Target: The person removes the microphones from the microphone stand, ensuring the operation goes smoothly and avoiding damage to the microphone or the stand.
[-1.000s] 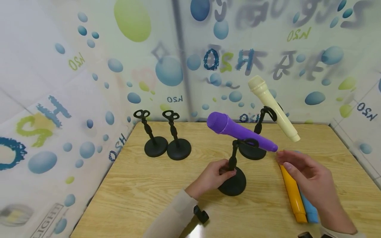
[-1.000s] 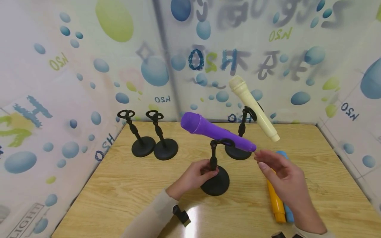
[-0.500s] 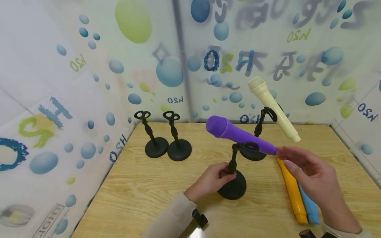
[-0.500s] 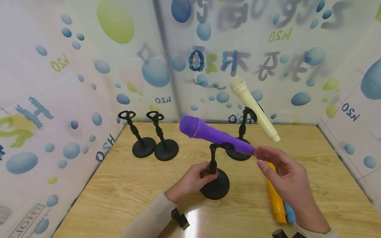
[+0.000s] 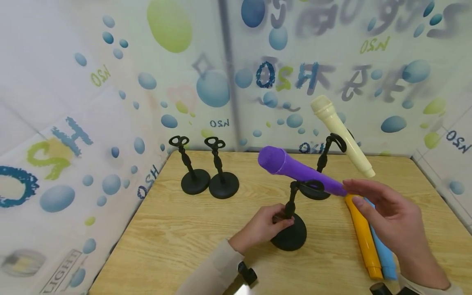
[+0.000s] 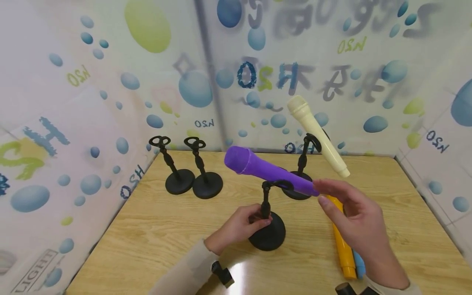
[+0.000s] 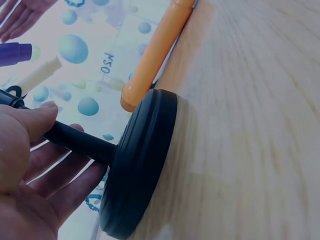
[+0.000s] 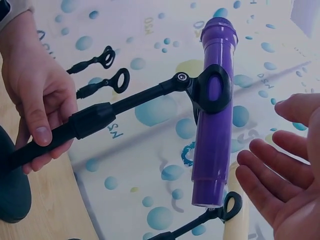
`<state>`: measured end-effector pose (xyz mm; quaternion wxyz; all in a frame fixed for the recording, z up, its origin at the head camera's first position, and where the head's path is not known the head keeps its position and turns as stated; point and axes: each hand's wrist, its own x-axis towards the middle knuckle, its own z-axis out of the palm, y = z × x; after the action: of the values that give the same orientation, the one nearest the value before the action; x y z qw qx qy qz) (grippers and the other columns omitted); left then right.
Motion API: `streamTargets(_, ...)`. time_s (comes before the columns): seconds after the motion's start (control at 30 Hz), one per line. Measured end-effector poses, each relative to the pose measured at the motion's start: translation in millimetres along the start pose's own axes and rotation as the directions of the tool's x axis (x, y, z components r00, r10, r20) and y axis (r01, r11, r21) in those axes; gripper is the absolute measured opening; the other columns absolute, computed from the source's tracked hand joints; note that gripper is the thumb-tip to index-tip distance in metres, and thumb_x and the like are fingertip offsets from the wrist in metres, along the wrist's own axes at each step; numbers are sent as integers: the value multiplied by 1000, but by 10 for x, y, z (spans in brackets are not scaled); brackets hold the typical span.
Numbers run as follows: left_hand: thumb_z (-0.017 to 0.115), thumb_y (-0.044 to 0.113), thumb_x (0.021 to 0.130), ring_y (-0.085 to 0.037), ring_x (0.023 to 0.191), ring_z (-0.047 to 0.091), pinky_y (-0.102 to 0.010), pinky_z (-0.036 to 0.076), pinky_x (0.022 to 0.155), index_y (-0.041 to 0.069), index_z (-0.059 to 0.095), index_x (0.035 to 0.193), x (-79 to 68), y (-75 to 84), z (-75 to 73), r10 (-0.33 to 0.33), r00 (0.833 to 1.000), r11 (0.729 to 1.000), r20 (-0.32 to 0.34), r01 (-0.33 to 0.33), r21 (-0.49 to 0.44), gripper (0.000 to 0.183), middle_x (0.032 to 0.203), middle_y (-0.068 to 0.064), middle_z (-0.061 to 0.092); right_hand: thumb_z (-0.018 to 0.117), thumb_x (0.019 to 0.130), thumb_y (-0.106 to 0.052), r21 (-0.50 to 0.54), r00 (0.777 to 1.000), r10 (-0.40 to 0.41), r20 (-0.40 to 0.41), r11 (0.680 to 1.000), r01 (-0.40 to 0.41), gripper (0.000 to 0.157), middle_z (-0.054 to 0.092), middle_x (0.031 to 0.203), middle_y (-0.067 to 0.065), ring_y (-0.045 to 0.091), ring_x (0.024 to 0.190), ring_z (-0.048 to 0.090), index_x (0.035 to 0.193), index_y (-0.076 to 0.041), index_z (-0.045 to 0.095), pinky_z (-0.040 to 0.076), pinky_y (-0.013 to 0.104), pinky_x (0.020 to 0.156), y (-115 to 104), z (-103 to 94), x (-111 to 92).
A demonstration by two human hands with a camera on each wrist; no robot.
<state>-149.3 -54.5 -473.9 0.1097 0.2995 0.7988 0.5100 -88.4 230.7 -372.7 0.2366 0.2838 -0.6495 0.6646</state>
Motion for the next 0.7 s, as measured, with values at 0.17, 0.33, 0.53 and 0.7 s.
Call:
streamTargets(0.17,69,13,107,-6,104,75,-17,59,90,1,73,123,-9,15,3,-7,1000,1000,4,7,6,21,116,-12,81,56,94,29,-9,1000,25,1,1000,-25,38,77,130,13,16,122,73,132,25,59,53,17,108,-47,21,28)
streamTargets(0.33,70,13,107,-5,104,75,-17,59,90,2,73,121,-13,29,10,-7,1000,1000,12,7,17,18,115,-12,81,58,94,29,-7,1000,16,22,1000,-15,38,77,131,15,17,122,73,132,24,60,53,18,109,-81,64,75)
streamTargets(0.53,70,12,106,-3,102,75,-16,59,89,3,75,119,-24,30,15,14,1000,1000,16,-14,19,16,114,-13,81,64,94,24,-204,994,99,43,975,-88,40,78,129,7,12,122,72,132,14,66,51,15,109,-203,135,163)
streamTargets(0.7,69,12,107,-6,105,75,-17,59,91,0,74,121,-32,17,22,31,999,999,26,-31,12,19,115,-13,81,68,93,21,-353,980,182,75,924,-145,45,77,129,8,8,119,72,134,5,69,52,14,106,-302,200,241)
